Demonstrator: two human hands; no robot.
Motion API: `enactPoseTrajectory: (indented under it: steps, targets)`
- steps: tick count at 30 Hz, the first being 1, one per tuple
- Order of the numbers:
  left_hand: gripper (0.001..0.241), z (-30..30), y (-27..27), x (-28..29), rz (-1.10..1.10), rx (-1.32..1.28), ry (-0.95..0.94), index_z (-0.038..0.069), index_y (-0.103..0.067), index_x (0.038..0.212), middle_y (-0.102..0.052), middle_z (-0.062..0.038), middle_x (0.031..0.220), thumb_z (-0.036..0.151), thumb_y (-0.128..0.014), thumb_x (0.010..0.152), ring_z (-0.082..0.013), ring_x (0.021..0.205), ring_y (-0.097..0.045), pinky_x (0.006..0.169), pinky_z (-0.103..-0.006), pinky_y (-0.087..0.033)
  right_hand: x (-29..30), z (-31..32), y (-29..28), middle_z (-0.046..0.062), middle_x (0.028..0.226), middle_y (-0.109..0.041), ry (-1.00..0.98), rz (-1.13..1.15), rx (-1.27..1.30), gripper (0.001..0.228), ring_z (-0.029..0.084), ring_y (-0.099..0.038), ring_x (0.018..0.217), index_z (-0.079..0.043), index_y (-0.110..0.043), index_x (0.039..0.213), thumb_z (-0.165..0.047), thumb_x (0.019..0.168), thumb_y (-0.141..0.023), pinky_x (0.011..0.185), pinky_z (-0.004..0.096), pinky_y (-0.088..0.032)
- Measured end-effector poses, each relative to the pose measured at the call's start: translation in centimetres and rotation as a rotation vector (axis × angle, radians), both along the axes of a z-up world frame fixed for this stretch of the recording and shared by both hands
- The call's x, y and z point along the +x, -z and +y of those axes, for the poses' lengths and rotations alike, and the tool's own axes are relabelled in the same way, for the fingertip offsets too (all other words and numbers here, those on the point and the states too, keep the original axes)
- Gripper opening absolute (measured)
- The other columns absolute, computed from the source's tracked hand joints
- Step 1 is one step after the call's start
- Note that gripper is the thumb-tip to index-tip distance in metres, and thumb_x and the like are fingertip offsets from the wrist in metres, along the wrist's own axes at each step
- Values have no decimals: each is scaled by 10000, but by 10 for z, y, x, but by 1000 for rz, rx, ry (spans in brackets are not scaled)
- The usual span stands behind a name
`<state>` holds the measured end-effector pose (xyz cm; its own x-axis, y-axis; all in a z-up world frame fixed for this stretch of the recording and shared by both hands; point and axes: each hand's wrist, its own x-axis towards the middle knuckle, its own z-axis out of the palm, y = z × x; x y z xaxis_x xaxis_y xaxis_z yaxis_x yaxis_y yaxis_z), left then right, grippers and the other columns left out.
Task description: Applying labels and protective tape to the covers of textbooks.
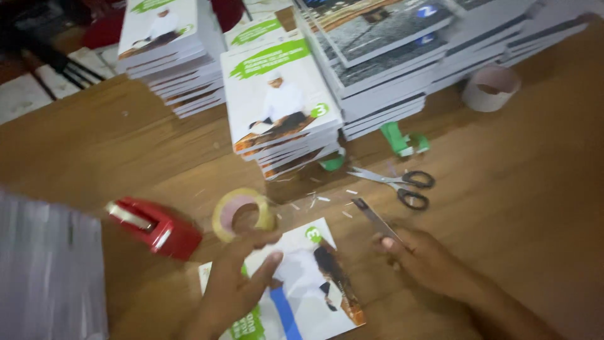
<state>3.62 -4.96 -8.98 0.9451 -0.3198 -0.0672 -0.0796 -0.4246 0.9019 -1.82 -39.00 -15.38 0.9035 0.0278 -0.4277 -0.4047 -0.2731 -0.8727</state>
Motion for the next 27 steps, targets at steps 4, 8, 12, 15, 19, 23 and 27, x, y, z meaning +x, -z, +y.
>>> enactPoseTrajectory:
  steps: [4, 8, 12, 15, 19, 23, 27]
  targets:
    - [353, 45, 15, -41, -132, 240, 76, 129, -737, 1159, -802, -48, 1105, 352, -711, 886, -194, 1019, -775, 890, -349, -604, 46, 14, -19, 22, 1051, -845, -392, -305, -159, 442, 152, -790, 915, -93, -769, 1121, -392, 975, -478, 810, 310, -625]
    - [333, 62, 49, -73, -193, 272, 118, 136, -757, 1142, -759, -57, 1118, 324, -755, 868, -191, 1048, -749, 907, -344, -614, 99, 39, -27, 69, 1128, -809, -367, -91, -215, 464, 197, -771, 1052, -132, -751, 1126, -417, 994, -409, 940, 395, -607]
    - [276, 56, 44, -80, -370, 101, 215, 66, -724, 1093, -747, -113, 1136, 166, -798, 846, -262, 1076, -712, 915, -379, -596, 138, 57, 1, 103, 1111, -776, -319, -323, -96, 437, 205, -729, 1014, -42, -700, 1179, -362, 994, -468, 873, 343, -571]
    - [255, 54, 44, -79, -512, 143, 254, 55, -715, 1087, -740, -119, 1154, 189, -758, 874, -291, 1087, -685, 955, -412, -527, 129, 71, 3, 104, 1071, -752, -428, -667, -301, 418, 247, -699, 922, -56, -701, 1195, -319, 1019, -429, 815, 372, -531]
    - [261, 49, 61, -84, -590, 186, 251, 55, -723, 1071, -726, -95, 1135, 195, -782, 858, -261, 1092, -675, 967, -435, -503, 78, 77, -35, 132, 1392, -676, -404, -530, -348, 482, 277, -719, 1117, -98, -628, 1354, -344, 995, -422, 938, 413, -550]
    - [463, 34, 50, -96, -537, 272, 126, 57, -702, 1183, -670, -113, 1288, 246, -819, 777, -332, 1219, -611, 1093, -649, -309, 25, 52, -15, 89, 1246, -720, -324, -420, -467, 568, 272, -722, 966, -121, -514, 1410, -349, 891, -552, 810, 413, -550]
    - [607, 31, 55, -100, -518, 392, 149, 115, -607, 1353, -529, -78, 1518, 369, -802, 838, -349, 1407, -446, 1153, -731, -154, -19, 51, -23, -27, 804, -770, -323, -104, -580, 318, 148, -681, 615, -222, -686, 1115, -343, 821, -670, 594, 321, -549]
